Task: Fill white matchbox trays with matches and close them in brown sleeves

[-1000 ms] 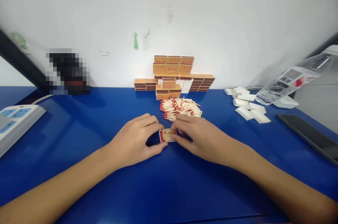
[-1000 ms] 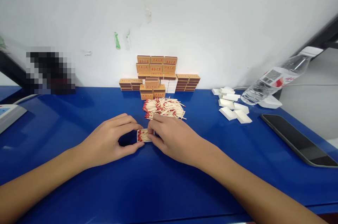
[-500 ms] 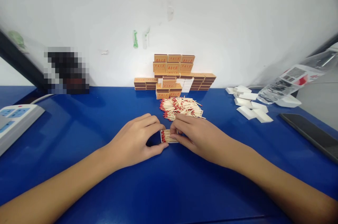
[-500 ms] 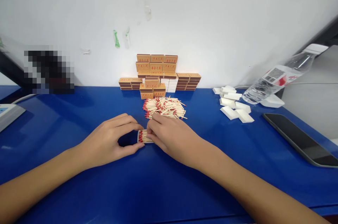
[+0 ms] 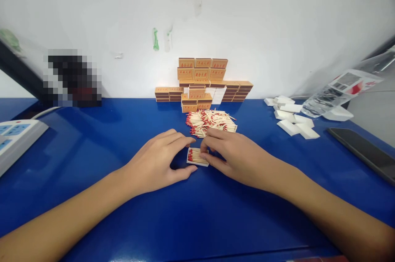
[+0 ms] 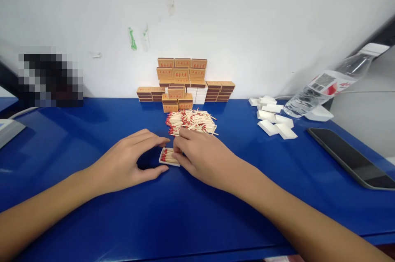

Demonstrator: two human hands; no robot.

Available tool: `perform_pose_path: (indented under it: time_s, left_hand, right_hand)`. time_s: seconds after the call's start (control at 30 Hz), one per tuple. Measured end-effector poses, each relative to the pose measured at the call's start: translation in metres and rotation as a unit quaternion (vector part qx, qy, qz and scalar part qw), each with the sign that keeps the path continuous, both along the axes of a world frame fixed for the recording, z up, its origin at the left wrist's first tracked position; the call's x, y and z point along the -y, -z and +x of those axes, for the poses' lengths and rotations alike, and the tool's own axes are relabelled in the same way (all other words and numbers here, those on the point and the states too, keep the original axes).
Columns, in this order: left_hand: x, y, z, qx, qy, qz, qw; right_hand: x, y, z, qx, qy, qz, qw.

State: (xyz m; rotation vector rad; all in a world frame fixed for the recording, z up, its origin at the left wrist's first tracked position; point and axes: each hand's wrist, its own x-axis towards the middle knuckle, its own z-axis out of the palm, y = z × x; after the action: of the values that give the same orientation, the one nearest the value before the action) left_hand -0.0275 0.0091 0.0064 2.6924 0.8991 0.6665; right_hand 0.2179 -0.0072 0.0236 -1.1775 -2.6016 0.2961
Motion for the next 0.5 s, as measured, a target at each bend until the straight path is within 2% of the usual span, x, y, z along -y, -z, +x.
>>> perform_pose_path:
  time_s: [0.23,0.5]
  left_hand:
    - [-0.0006,0.0002,0.0004,0.007,0.012,0.001,1.000]
    - [0.0005,-0.0005,0.0002,0.012,0.008,0.015,1.000]
  right_hand:
    - [0.0010,-0.0032,-0.0007,-0.020,0.009,-0.034,0.999]
    - [0.0009,-0.0054,-0.0007,-0.042,-0.012,-0.041,0.998]
